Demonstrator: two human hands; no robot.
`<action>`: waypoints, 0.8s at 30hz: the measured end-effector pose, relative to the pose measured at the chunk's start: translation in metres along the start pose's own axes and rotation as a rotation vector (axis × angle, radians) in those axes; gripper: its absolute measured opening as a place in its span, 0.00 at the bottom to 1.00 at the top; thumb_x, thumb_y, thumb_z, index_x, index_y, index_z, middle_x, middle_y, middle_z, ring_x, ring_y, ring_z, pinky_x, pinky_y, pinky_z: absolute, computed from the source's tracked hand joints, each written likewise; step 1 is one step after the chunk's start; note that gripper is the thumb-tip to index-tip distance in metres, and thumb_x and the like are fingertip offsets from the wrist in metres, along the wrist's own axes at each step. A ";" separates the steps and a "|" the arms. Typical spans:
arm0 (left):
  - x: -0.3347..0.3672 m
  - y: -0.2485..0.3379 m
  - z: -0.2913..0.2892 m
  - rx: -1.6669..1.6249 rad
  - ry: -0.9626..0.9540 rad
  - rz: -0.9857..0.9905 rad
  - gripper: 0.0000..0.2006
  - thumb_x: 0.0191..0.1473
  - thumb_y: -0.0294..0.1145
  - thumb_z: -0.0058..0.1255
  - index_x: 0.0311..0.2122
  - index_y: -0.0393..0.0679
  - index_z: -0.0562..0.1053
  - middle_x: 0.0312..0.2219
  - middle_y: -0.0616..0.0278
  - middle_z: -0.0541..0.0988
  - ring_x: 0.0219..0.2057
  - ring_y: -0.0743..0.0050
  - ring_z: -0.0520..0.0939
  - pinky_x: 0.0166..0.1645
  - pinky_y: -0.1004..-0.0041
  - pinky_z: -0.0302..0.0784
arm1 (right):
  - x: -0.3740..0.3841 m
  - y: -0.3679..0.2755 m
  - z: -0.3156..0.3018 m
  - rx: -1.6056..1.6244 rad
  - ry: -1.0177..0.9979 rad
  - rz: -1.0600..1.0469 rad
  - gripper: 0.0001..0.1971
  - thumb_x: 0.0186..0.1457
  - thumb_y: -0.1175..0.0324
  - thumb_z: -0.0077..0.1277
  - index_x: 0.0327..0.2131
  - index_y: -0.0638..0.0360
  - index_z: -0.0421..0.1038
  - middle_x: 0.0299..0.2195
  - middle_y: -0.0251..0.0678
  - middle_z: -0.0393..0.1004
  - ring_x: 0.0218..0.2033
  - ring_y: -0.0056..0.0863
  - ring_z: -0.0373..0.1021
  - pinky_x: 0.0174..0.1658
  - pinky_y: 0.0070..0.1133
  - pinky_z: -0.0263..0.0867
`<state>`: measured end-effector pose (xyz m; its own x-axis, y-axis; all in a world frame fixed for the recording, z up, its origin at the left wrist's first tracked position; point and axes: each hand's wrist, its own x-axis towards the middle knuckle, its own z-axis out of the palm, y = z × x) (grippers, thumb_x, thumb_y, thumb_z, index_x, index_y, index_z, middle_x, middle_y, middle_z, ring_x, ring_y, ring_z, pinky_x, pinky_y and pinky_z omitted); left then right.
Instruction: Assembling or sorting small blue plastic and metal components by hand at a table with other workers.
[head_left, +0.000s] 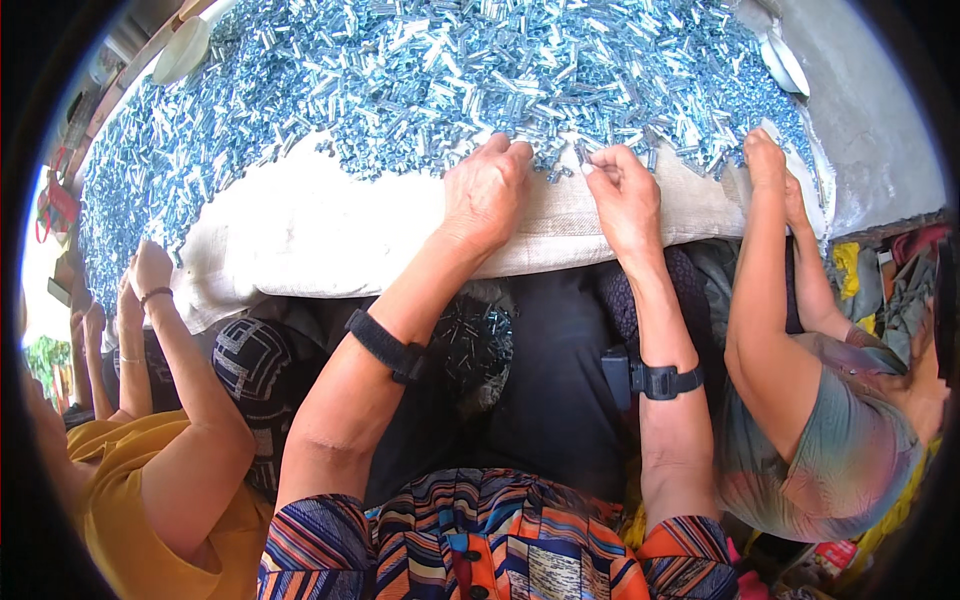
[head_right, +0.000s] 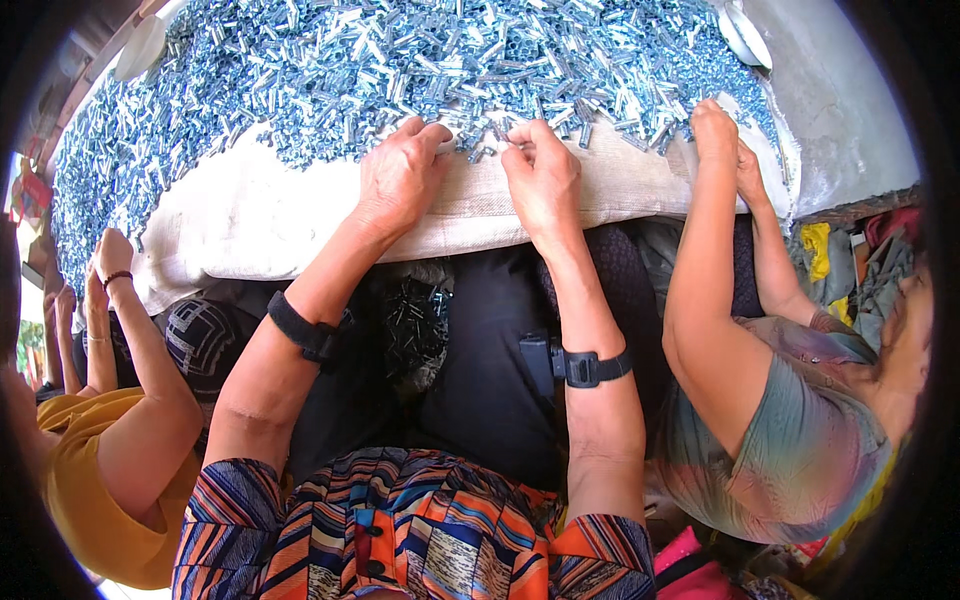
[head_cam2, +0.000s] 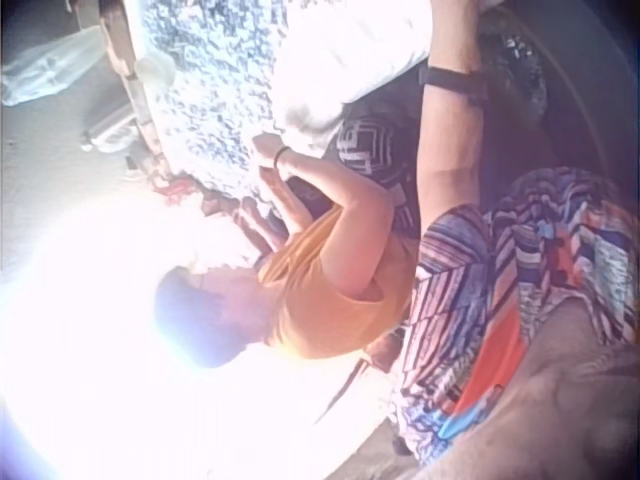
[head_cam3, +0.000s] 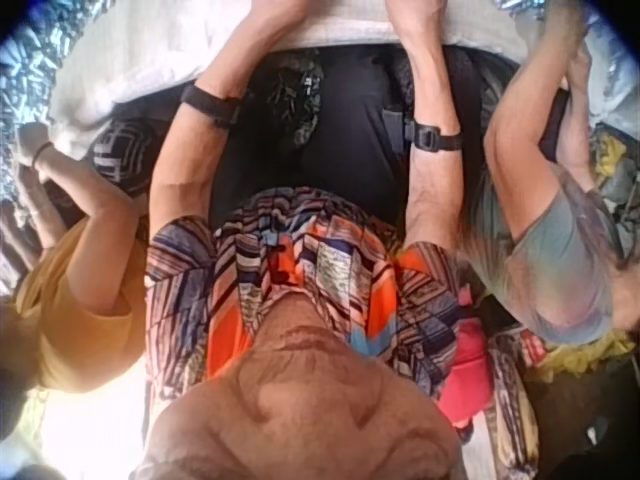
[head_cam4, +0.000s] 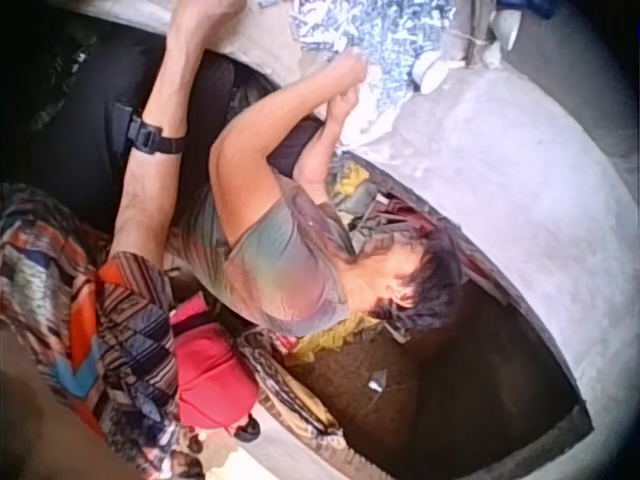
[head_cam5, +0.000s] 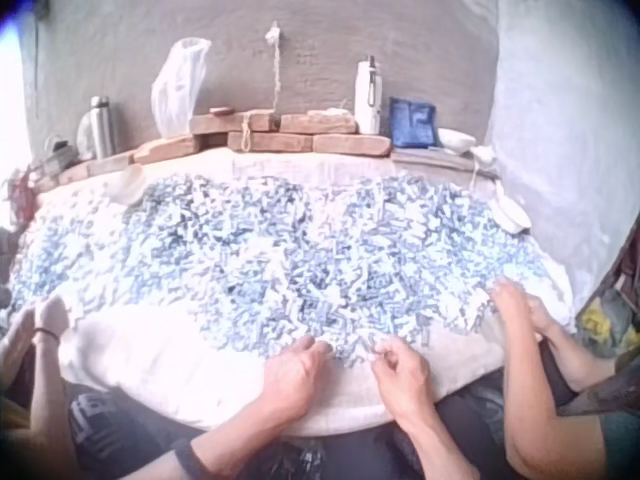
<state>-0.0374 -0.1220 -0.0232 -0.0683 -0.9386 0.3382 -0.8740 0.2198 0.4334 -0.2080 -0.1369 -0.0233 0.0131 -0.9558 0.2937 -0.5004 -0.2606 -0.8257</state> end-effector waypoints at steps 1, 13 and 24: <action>0.003 0.002 0.002 0.035 -0.006 0.008 0.07 0.47 0.33 0.51 0.33 0.45 0.73 0.29 0.58 0.73 0.33 0.54 0.77 0.36 0.60 0.73 | -0.002 0.001 -0.002 0.143 -0.024 0.075 0.05 0.47 0.77 0.49 0.30 0.64 0.69 0.25 0.38 0.72 0.25 0.26 0.69 0.31 0.22 0.64; 0.003 0.005 -0.003 -0.085 0.018 -0.019 0.07 0.49 0.33 0.51 0.31 0.42 0.72 0.29 0.53 0.77 0.29 0.53 0.78 0.34 0.62 0.73 | -0.054 -0.013 -0.027 0.679 -0.145 0.264 0.07 0.56 0.75 0.44 0.38 0.65 0.68 0.24 0.31 0.69 0.25 0.16 0.64 0.32 0.16 0.61; -0.074 0.022 -0.057 -1.402 -0.292 -0.409 0.07 0.54 0.28 0.48 0.37 0.37 0.72 0.26 0.64 0.76 0.26 0.82 0.75 0.33 0.81 0.72 | -0.089 -0.047 -0.023 0.653 -0.311 0.187 0.06 0.55 0.76 0.47 0.36 0.64 0.70 0.26 0.29 0.72 0.26 0.13 0.68 0.30 0.14 0.66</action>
<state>-0.0239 -0.0320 0.0091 -0.1780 -0.9785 -0.1038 0.2956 -0.1538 0.9429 -0.2054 -0.0361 0.0002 0.2708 -0.9613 0.0508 0.0962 -0.0255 -0.9950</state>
